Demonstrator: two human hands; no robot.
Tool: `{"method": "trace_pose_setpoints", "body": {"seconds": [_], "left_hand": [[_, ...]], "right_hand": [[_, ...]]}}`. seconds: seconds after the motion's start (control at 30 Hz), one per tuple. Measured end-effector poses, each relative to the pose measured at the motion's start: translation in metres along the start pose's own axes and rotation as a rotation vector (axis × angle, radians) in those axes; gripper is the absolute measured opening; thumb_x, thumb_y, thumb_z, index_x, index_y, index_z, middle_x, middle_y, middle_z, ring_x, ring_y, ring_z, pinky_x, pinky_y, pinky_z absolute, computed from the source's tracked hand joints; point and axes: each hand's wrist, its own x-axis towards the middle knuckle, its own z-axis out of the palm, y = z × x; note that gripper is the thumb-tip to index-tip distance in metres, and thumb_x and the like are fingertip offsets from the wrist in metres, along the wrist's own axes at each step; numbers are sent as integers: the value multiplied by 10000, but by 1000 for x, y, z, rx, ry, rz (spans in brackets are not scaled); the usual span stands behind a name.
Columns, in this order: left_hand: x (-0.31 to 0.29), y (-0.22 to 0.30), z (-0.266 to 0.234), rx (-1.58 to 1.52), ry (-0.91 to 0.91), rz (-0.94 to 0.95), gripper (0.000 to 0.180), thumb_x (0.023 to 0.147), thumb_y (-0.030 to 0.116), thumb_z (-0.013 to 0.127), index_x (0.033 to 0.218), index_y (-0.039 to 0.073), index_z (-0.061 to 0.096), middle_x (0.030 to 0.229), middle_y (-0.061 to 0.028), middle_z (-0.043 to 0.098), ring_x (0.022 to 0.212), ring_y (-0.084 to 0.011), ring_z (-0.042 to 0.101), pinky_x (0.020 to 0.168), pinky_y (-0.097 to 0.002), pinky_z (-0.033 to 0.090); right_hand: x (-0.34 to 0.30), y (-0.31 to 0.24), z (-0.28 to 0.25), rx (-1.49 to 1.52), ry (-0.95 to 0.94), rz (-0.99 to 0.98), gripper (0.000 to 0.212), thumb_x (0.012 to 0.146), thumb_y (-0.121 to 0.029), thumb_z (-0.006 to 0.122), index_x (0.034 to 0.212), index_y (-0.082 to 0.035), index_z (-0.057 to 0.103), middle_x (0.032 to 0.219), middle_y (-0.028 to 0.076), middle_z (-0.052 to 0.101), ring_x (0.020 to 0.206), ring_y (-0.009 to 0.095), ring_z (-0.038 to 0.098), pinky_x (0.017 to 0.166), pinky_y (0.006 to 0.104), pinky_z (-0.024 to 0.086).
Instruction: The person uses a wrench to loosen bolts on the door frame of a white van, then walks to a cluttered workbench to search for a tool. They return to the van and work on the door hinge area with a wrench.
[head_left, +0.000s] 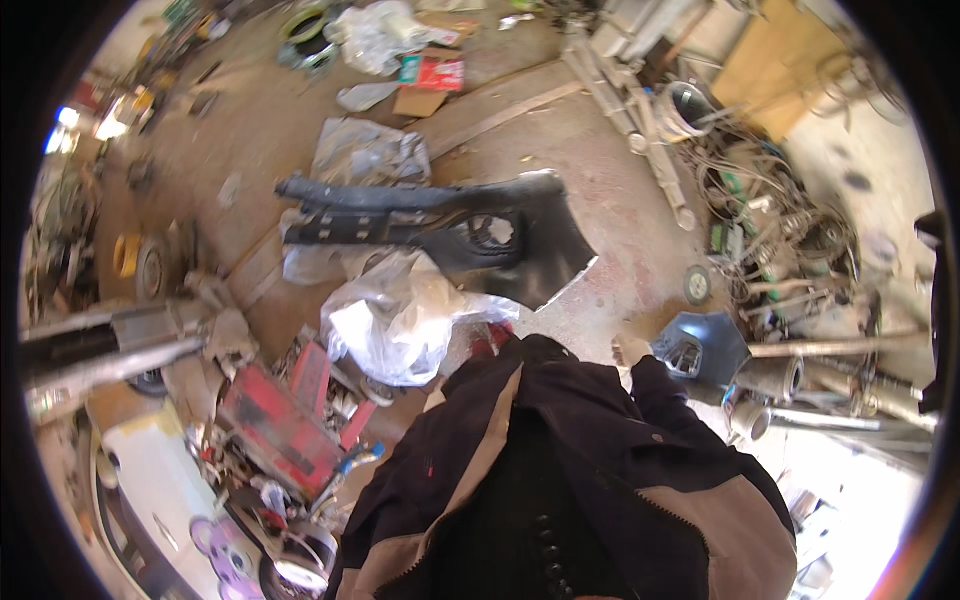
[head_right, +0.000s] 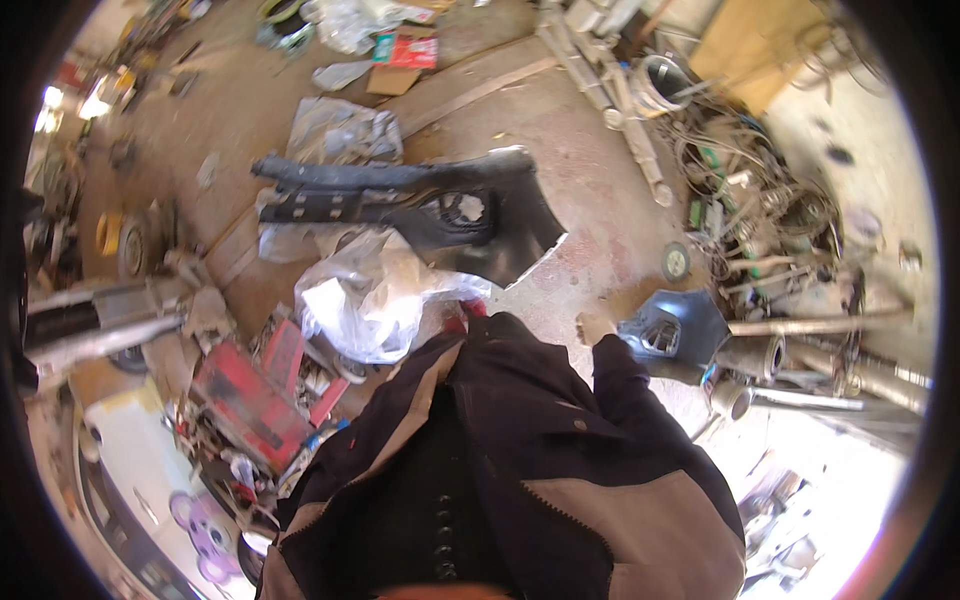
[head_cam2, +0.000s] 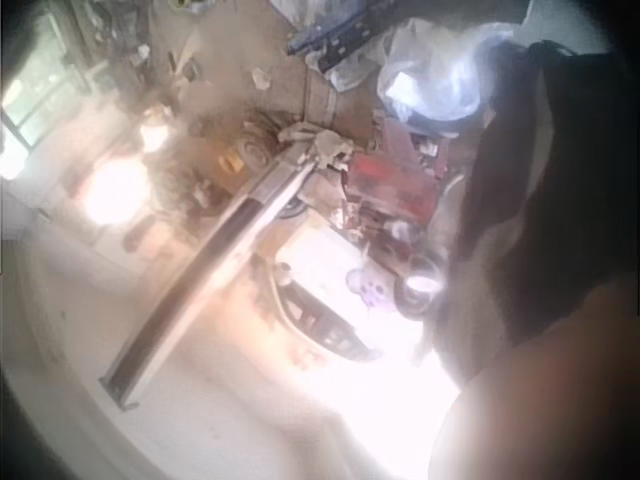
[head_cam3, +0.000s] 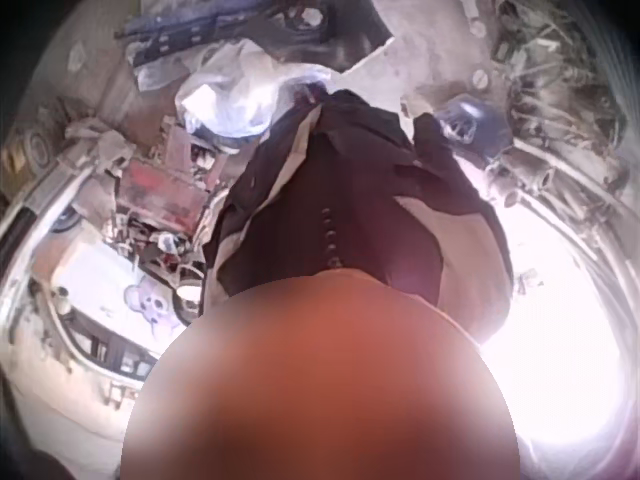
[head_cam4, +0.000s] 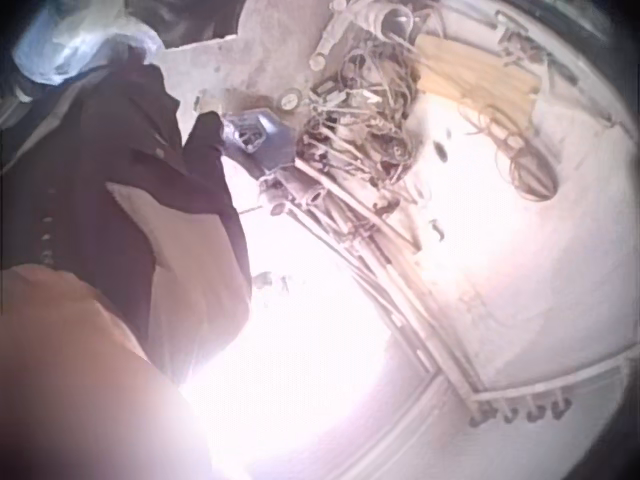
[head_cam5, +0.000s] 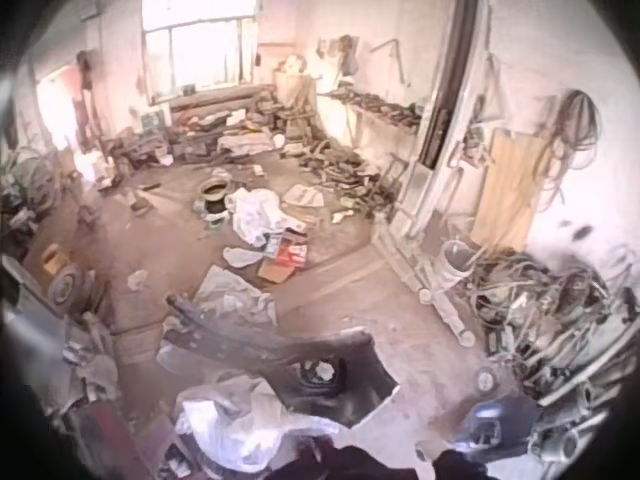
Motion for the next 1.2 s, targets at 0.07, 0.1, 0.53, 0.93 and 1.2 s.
{"method": "trace_pose_setpoints", "body": {"seconds": [0.07, 0.1, 0.53, 0.93, 1.2], "left_hand": [[9, 2, 3, 34, -79, 82, 493, 978, 419, 662, 1351, 104, 725, 1374, -235, 725, 1242, -464, 706, 1066, -526, 559], [14, 2, 3, 48, -105, 107, 498, 980, 424, 659, 1358, 106, 723, 1377, -233, 725, 1247, -462, 705, 1070, -523, 557], [37, 44, 3, 151, -223, 240, 568, 1002, 492, 627, 1441, 138, 693, 1415, -218, 721, 1305, -435, 687, 1116, -494, 534], [68, 240, 34, 95, -140, 123, 535, 1034, 531, 583, 1381, 159, 751, 1375, -224, 738, 1298, -417, 696, 1119, -474, 533], [130, 345, 50, 146, -183, -123, 552, 1047, 545, 556, 1335, 136, 790, 1347, -226, 753, 1321, -408, 689, 1115, -469, 530]], "right_hand": [[-24, 21, 4, -787, 107, -288, 329, 1012, -356, 598, 831, -95, 680, 744, 29, 658, 610, 194, 629, 565, 377, 519], [-40, 34, 6, -701, 80, -309, 335, 1015, -363, 602, 873, -74, 694, 762, 33, 667, 645, 198, 650, 598, 385, 539], [-75, 102, -60, -54, 271, 241, 318, 1013, -349, 568, 905, -75, 688, 734, 46, 611, 599, 212, 599, 576, 405, 508], [7, 1, -297, 268, 273, 146, 265, 1024, -306, 632, 843, -113, 640, 716, -9, 535, 559, 156, 511, 506, 354, 402], [38, -44, -480, 539, 372, 79, 332, 1038, -326, 598, 751, -161, 581, 637, -2, 470, 510, 191, 477, 493, 407, 418]]}}
